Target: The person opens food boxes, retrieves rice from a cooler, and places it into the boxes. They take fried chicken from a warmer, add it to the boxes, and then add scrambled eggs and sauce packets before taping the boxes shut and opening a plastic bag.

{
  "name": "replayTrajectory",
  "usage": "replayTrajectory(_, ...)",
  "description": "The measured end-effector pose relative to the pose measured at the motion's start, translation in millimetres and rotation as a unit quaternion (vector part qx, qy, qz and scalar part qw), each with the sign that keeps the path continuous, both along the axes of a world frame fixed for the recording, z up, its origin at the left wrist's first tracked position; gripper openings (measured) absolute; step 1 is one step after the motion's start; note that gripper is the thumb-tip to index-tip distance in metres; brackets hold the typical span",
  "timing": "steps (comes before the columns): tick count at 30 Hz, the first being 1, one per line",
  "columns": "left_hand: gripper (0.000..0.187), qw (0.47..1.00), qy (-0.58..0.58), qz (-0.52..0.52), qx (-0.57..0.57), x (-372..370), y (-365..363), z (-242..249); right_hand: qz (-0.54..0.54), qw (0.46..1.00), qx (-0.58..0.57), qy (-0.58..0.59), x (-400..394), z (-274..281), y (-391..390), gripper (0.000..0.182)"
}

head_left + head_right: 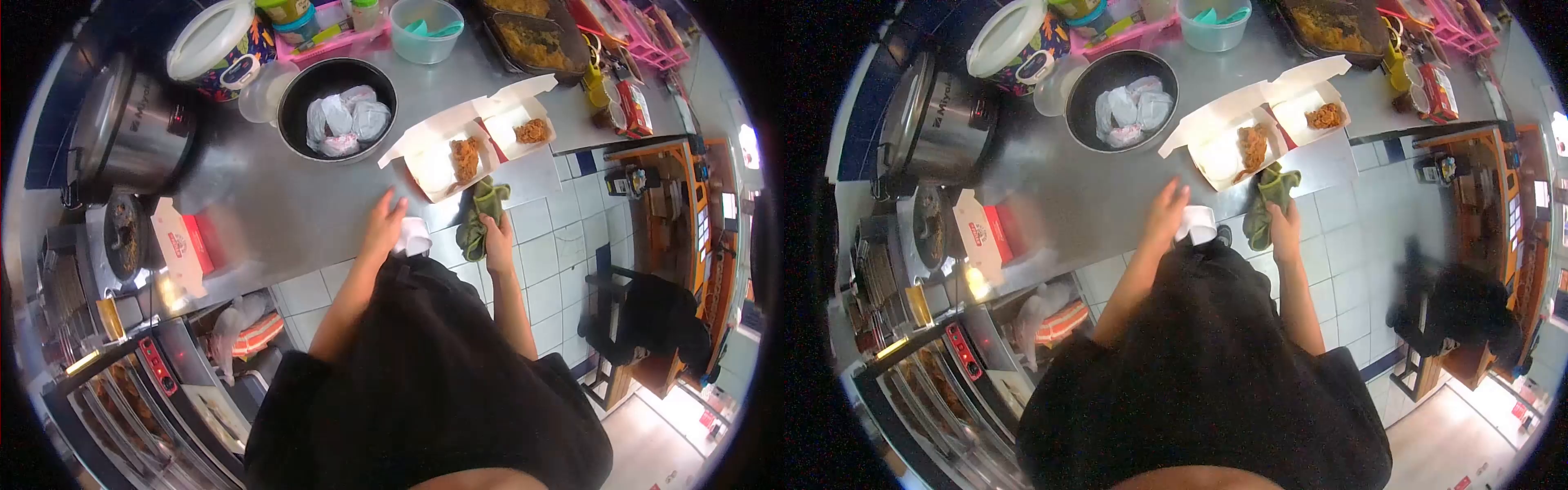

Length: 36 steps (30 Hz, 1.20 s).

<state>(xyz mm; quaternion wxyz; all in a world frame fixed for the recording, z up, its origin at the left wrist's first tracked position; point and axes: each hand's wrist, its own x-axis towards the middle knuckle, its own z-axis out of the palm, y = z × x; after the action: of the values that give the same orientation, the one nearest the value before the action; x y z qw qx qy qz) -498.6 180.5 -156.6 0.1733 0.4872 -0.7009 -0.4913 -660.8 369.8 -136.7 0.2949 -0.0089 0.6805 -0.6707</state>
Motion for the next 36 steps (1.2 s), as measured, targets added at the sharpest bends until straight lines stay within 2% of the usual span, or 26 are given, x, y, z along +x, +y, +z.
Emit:
replayTrajectory(2,0.06,0.964,0.185,-0.081,0.171,-24.1,-10.7,4.8,0.042,0.999,0.012,-0.016,4.9,0.5,-7.2,0.036)
replayTrajectory(3,0.06,0.963,0.186,-0.087,0.174,-15.5,-13.2,11.3,0.035,0.999,0.014,-0.014,11.4,-2.5,-4.9,0.036)
replayTrajectory(5,0.058,0.99,0.11,-0.081,-0.031,13.5,-29.9,34.9,0.014,0.999,0.019,0.021,11.3,-10.3,-7.3,0.036)
replayTrajectory(6,0.056,0.999,0.003,-0.04,-0.026,41.0,-32.5,98.4,-0.009,0.999,0.004,0.034,13.7,-11.7,-6.7,0.035)
replayTrajectory(7,0.056,0.989,0.029,0.048,-0.138,75.0,-40.2,98.4,-0.015,0.999,0.003,0.033,12.8,-6.9,-7.5,0.035)
replayTrajectory(8,0.059,0.958,-0.021,0.131,-0.253,122.5,-63.2,85.2,0.023,0.999,0.03,0.015,14.5,3.4,-1.8,0.038)
replayTrajectory(9,0.065,0.946,0.012,0.185,-0.267,172.7,-79.7,95.0,0.062,0.996,0.059,-0.007,18.7,11.2,7.6,0.04)
replayTrajectory(10,0.072,0.933,-0.185,0.263,-0.162,208.7,-84.3,135.0,0.114,0.989,0.086,-0.043,17.4,13.8,13.2,0.047)
replayTrajectory(11,0.075,0.889,-0.236,0.327,-0.219,238.4,-88.3,136.1,0.116,0.989,0.084,-0.044,12.8,14.6,16.0,0.047)
replayTrajectory(12,0.078,0.831,-0.286,0.39,-0.274,268.7,-94.1,136.0,0.277,0.955,0.106,-0.013,8.9,14.3,15.6,0.05)
replayTrajectory(13,0.078,0.825,-0.289,0.397,-0.279,311.4,-107.8,123.4,0.431,0.894,0.122,0.018,10.3,14.5,9.9,0.054)
replayTrajectory(14,0.075,0.88,-0.232,0.313,-0.273,357.0,-125.7,100.0,0.479,0.87,0.114,0.021,19.0,33.8,-11.1,0.063)
replayTrajectory(15,0.073,0.922,-0.174,0.223,-0.263,384.6,-136.4,86.3,0.485,0.868,0.103,0.021,31.0,31.1,-31.5,0.063)
replayTrajectory(16,0.073,0.918,-0.178,0.229,-0.272,390.6,-138.8,83.3,0.49,0.868,0.072,0.041,43.0,28.8,-52.3,0.067)
replayTrajectory(18,0.06,0.908,-0.299,0.239,-0.169,389.5,-143.6,83.0,0.505,0.862,0.014,0.025,68.1,26.0,-100.3,0.073)
replayTrajectory(19,0.06,0.906,-0.298,0.244,-0.177,388.2,-146.6,86.9,0.516,0.857,-0.01,-0.01,78.3,24.8,-128.6,0.074)
replayTrajectory(21,0.049,0.915,-0.339,0.198,-0.09,380.8,-150.3,90.9,0.561,0.821,0.019,0.098,93.1,12.3,-184.9,0.077)
replayTrajectory(25,0.045,0.919,-0.317,0.196,-0.128,362.4,-150.8,76.5,0.507,0.858,0.077,0.026,96.3,6.9,-259.4,0.078)
replayTrajectory(27,0.042,0.915,-0.232,0.174,-0.282,336.5,-139.8,71.2,0.423,0.894,0.061,0.135,99.4,-25.3,-283.2,0.074)
replayTrajectory(28,0.041,0.926,-0.185,0.147,-0.294,322.5,-136.8,73.3,0.415,0.896,0.075,0.136,93.4,-36.1,-292.6,0.077)
replayTrajectory(29,0.04,0.936,-0.139,0.116,-0.302,307.6,-133.1,75.9,0.415,0.897,0.074,0.135,91.8,-25.3,-296.0,0.077)
replayTrajectory(31,0.036,0.97,-0.084,0.147,-0.174,277.1,-126.3,72.3,0.415,0.899,0.062,0.13,87.2,5.4,-287.1,0.083)
replayTrajectory(32,0.036,0.972,-0.086,0.138,-0.168,261.4,-121.9,66.3,0.43,0.889,0.045,0.154,84.1,-29.3,-287.5,0.08)
replayTrajectory(33,0.036,0.965,-0.077,0.134,-0.211,242.5,-118.6,58.1,0.421,0.893,0.052,0.151,84.2,0.9,-267.6,0.08)
replayTrajectory(35,0.035,0.961,-0.054,0.113,-0.246,200.4,-118.5,49.4,0.577,0.791,0.157,0.129,83.3,60.2,-213.2,0.073)
replayTrajectory(36,0.036,0.976,-0.021,0.138,-0.167,176.4,-115.0,51.0,0.608,0.771,0.153,0.109,79.9,48.4,-186.8,0.068)
